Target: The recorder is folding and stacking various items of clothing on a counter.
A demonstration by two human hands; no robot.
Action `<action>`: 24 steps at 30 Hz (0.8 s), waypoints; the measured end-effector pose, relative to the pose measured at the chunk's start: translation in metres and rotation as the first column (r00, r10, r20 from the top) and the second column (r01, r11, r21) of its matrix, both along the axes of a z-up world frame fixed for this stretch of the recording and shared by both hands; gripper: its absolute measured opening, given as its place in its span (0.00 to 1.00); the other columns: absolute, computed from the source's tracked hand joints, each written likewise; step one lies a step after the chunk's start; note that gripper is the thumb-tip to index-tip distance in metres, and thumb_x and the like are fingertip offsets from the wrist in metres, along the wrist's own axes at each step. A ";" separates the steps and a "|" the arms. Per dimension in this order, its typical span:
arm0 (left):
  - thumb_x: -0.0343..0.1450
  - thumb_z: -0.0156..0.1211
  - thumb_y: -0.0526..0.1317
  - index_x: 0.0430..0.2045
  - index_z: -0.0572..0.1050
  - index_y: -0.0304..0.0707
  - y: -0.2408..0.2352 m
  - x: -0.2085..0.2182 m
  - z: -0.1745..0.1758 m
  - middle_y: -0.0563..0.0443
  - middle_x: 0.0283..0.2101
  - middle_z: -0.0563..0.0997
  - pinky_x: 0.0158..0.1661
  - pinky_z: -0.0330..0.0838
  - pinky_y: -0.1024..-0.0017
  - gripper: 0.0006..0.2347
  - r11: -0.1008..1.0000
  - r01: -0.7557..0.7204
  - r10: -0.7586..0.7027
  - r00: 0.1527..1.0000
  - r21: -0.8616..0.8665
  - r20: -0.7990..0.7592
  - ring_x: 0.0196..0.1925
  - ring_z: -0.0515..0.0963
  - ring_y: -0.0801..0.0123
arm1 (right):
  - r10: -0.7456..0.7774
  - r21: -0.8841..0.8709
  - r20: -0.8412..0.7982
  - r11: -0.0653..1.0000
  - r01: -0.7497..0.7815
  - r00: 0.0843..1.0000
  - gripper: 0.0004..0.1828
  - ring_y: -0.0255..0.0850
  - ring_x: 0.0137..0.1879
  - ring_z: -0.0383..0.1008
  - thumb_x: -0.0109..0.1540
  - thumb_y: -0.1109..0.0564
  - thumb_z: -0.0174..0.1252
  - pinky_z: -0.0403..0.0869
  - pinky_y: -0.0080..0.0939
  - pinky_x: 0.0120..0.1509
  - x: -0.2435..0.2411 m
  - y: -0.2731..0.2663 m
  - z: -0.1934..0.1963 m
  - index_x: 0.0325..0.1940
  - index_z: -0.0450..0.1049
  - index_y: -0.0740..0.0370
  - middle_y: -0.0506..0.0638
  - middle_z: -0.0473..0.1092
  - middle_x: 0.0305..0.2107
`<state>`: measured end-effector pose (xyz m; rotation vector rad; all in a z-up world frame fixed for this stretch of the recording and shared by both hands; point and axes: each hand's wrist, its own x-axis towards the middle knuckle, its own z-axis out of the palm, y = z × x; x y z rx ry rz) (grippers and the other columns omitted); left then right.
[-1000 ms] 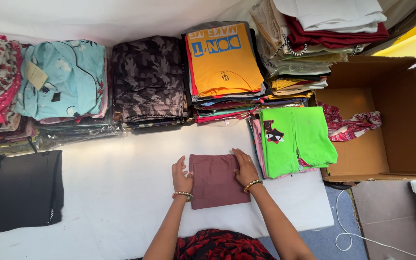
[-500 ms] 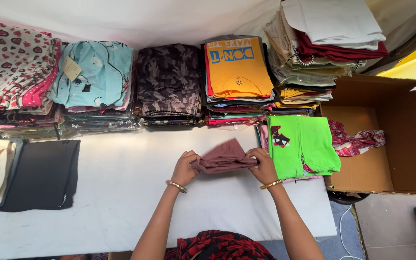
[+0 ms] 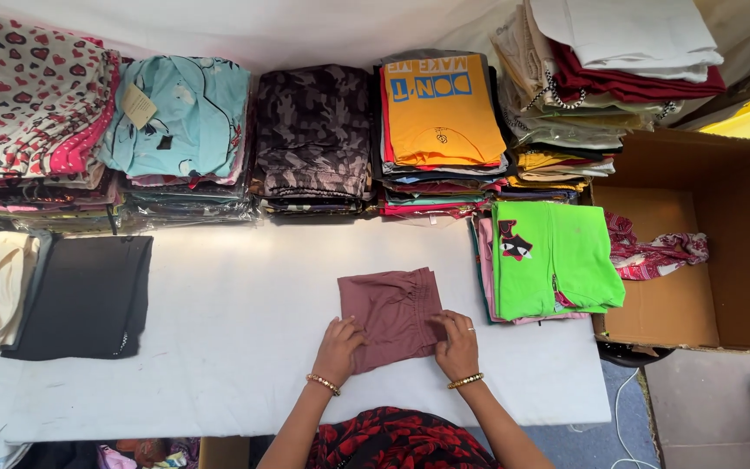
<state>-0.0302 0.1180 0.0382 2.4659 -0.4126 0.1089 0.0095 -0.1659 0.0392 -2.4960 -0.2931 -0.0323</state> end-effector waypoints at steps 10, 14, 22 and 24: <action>0.67 0.63 0.32 0.34 0.81 0.38 -0.063 0.090 0.021 0.45 0.43 0.77 0.56 0.68 0.59 0.05 0.981 -0.080 0.093 0.993 -0.177 0.068 0.55 0.74 0.52 | -0.277 0.203 -0.160 0.930 0.306 0.948 0.43 0.54 0.63 0.65 0.47 0.64 0.70 0.64 0.49 0.69 0.051 0.045 -0.008 0.66 0.64 0.57 0.56 0.68 0.55; 0.60 0.67 0.39 0.44 0.81 0.35 -0.094 0.124 0.011 0.44 0.48 0.78 0.59 0.59 0.52 0.18 0.995 -0.033 0.045 0.991 -0.092 0.124 0.57 0.70 0.54 | -0.269 0.149 -0.076 0.949 0.278 0.960 0.41 0.55 0.62 0.65 0.47 0.64 0.71 0.65 0.51 0.69 0.023 0.031 -0.017 0.63 0.65 0.59 0.55 0.68 0.55; 0.68 0.64 0.43 0.38 0.83 0.44 -0.105 0.145 0.009 0.53 0.43 0.79 0.64 0.48 0.47 0.09 0.976 0.024 0.030 0.969 0.216 -0.245 0.56 0.70 0.62 | -0.223 0.049 -0.164 0.971 0.234 0.961 0.40 0.55 0.60 0.64 0.49 0.58 0.73 0.65 0.53 0.64 -0.012 0.023 -0.013 0.64 0.65 0.57 0.55 0.67 0.54; 0.72 0.59 0.47 0.34 0.85 0.50 -0.104 0.151 0.007 0.53 0.42 0.79 0.63 0.45 0.47 0.09 0.982 0.023 0.061 0.900 0.186 -0.432 0.55 0.70 0.63 | -0.215 0.007 -0.170 0.976 0.219 0.962 0.40 0.53 0.60 0.64 0.49 0.57 0.72 0.65 0.53 0.63 -0.010 0.024 -0.006 0.64 0.66 0.55 0.52 0.68 0.55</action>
